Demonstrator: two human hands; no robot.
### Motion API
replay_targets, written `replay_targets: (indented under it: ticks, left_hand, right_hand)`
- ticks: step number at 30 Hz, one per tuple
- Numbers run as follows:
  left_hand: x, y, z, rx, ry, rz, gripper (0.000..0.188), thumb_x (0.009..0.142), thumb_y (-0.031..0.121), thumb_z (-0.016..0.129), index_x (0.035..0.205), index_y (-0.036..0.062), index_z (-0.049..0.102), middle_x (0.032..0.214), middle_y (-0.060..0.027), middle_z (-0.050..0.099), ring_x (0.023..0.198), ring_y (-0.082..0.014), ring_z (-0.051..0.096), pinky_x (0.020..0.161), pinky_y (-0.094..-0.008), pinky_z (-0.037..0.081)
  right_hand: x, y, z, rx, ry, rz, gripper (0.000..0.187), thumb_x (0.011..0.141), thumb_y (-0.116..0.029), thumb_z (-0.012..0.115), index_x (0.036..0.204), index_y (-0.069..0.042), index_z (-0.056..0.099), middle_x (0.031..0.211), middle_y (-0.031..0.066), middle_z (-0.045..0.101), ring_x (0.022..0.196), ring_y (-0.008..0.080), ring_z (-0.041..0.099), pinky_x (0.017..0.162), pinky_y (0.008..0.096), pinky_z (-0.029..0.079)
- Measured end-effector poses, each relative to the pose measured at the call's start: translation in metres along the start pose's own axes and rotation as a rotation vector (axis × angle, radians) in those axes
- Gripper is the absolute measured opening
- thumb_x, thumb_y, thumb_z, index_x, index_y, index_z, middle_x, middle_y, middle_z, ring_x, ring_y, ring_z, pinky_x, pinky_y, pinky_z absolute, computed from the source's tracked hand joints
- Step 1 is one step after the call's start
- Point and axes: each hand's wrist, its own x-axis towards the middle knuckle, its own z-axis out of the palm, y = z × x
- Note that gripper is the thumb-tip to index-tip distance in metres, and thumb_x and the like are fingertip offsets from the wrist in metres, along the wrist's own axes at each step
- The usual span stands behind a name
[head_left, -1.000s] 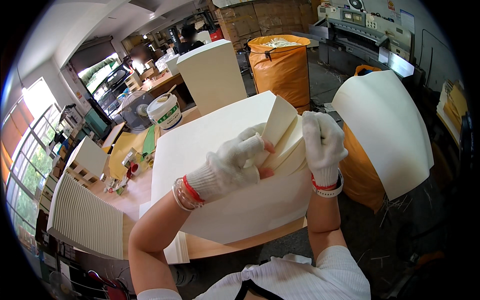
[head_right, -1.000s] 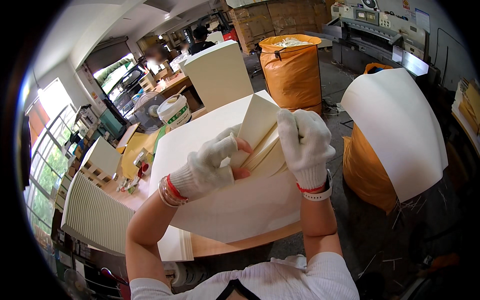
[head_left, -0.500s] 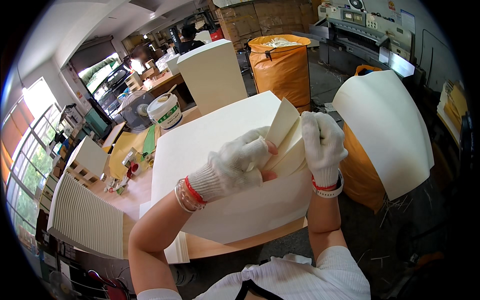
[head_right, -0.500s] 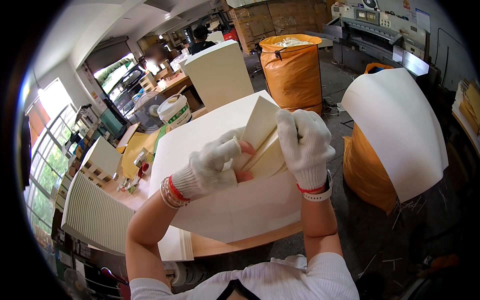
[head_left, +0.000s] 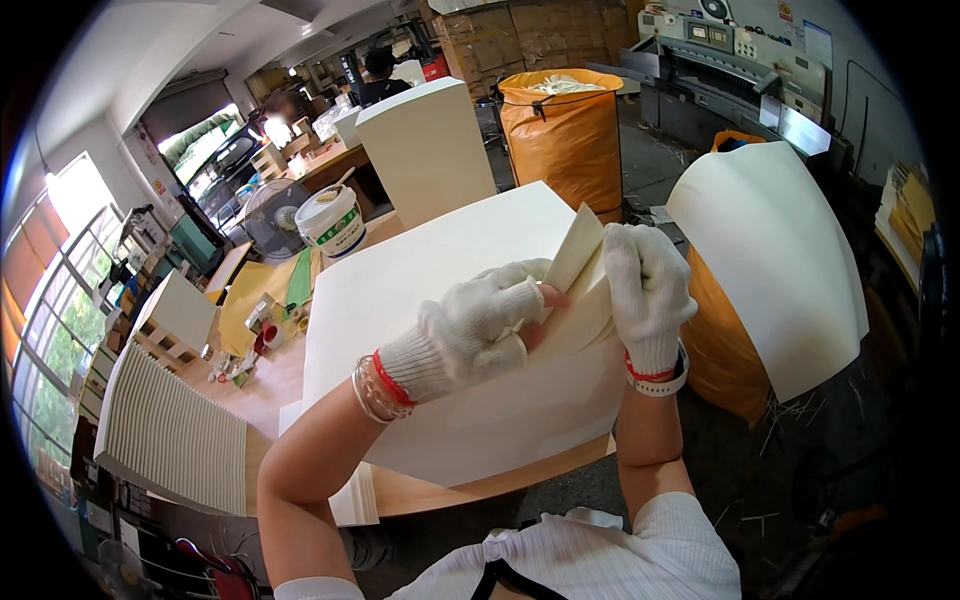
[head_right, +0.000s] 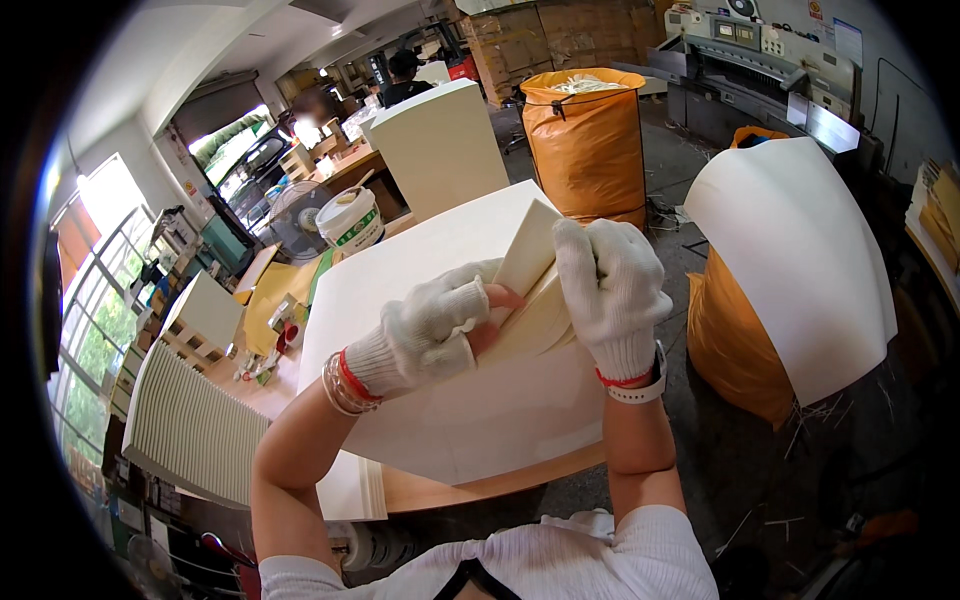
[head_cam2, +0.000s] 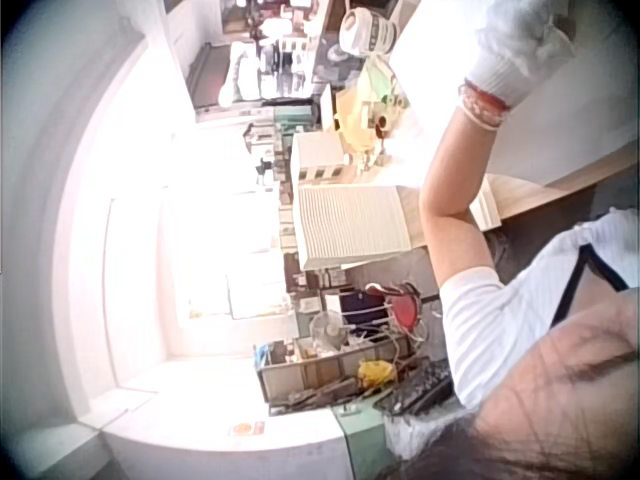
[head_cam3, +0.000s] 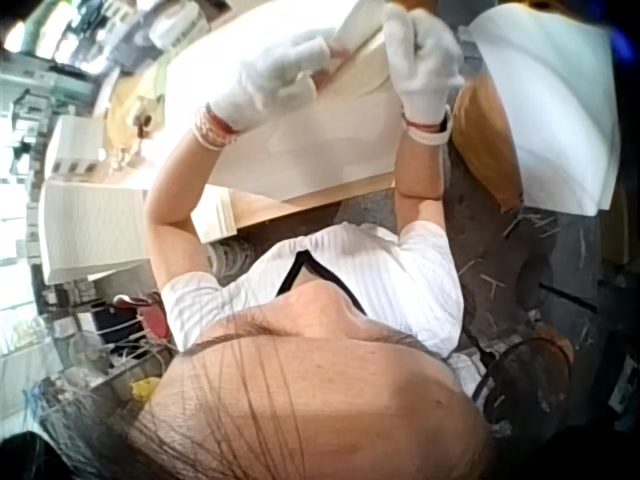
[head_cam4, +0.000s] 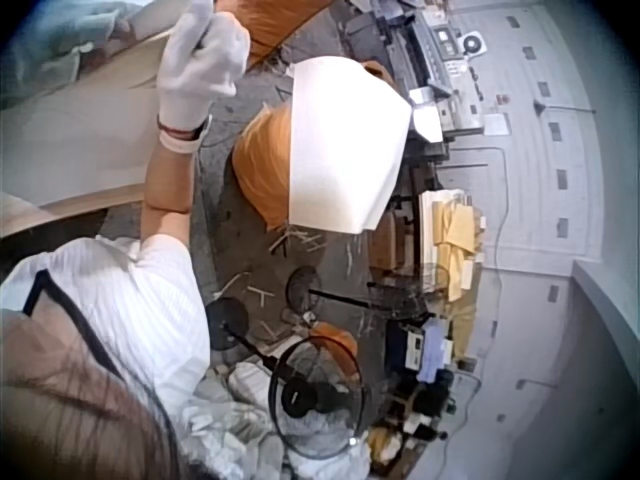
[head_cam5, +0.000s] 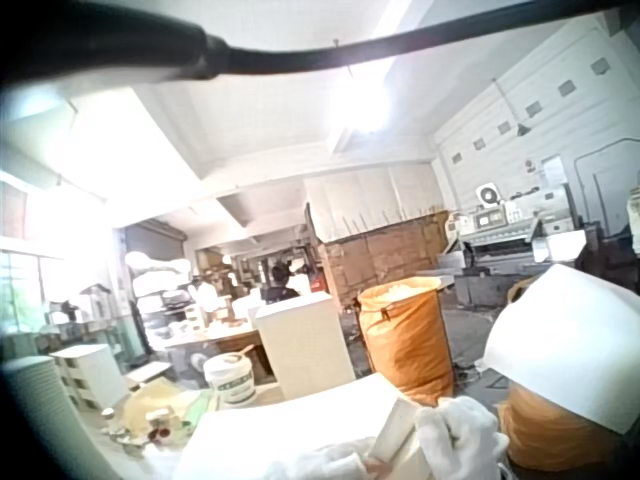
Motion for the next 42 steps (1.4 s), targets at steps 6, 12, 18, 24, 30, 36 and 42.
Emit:
replay_targets:
  ticks: [6,12,18,24,30,36,42]
  left_hand:
    - [0.002,0.013,0.005,-0.078,0.136,-0.093,0.029,0.076,-0.001,0.075,0.104,0.0046,0.067,0.124,-0.0173,0.062,0.099,-0.0312,0.066,0.082,-0.0337,0.054]
    - [0.002,0.017,-0.001,0.058,0.072,-0.026,0.035,0.080,-0.004,0.073,0.113,0.0077,0.064,0.106,-0.0072,0.065,0.092,-0.0259,0.063,0.079,-0.0320,0.050]
    - [-0.001,0.008,0.001,-0.019,0.044,-0.051,0.029,0.078,0.004,0.076,0.104,0.0069,0.064,0.122,-0.0163,0.061,0.096,-0.0297,0.065,0.081,-0.0351,0.054]
    - [0.006,0.017,0.005,0.067,0.171,-0.027,0.025,0.078,0.003,0.076,0.099,0.0065,0.064,0.120,-0.0160,0.063,0.099,-0.0336,0.065,0.083,-0.0364,0.054]
    - [0.003,0.010,0.001,0.061,-0.023,-0.084,0.031,0.080,0.000,0.074,0.109,0.0071,0.067,0.117,-0.0105,0.062,0.103,-0.0264,0.064,0.087,-0.0313,0.049]
    - [0.001,0.014,0.008,-0.013,0.179,-0.035,0.027,0.080,0.000,0.074,0.105,0.0078,0.067,0.116,-0.0110,0.062,0.099,-0.0251,0.064,0.087,-0.0308,0.050]
    - [0.003,0.011,0.004,-0.099,0.072,-0.117,0.036,0.079,-0.008,0.068,0.111,0.0082,0.067,0.124,-0.0140,0.061,0.100,-0.0260,0.063,0.086,-0.0332,0.050]
  right_hand:
    - [0.000,0.002,-0.002,-0.056,0.001,-0.132,0.013,0.086,0.005,0.063,0.100,0.005,0.065,0.068,0.0089,0.047,0.060,0.0245,0.048,0.054,0.0349,0.041]
    - [-0.001,0.005,-0.004,-0.128,-0.017,-0.227,0.019,0.086,0.005,0.063,0.104,0.004,0.065,0.070,0.0090,0.048,0.062,0.0251,0.049,0.055,0.0349,0.041]
    - [0.000,-0.001,-0.003,-0.044,-0.038,-0.052,0.017,0.087,0.004,0.062,0.103,0.004,0.065,0.070,0.0100,0.048,0.063,0.0261,0.050,0.056,0.0356,0.042]
    - [-0.003,0.002,-0.002,-0.090,0.031,-0.132,0.008,0.089,0.003,0.062,0.096,0.004,0.066,0.068,0.0095,0.048,0.061,0.0268,0.049,0.056,0.0356,0.042]
    - [-0.002,-0.001,0.000,-0.030,0.016,-0.040,0.006,0.089,0.002,0.064,0.094,0.004,0.067,0.066,0.0099,0.047,0.060,0.0267,0.049,0.056,0.0359,0.042]
    - [-0.002,0.000,-0.001,-0.033,0.006,-0.030,0.008,0.087,0.004,0.065,0.095,0.004,0.066,0.068,0.0099,0.050,0.061,0.0258,0.051,0.055,0.0361,0.042]
    - [-0.003,0.000,-0.005,-0.152,-0.016,-0.144,0.009,0.086,0.006,0.065,0.095,0.005,0.066,0.067,0.0092,0.050,0.060,0.0249,0.051,0.054,0.0356,0.042]
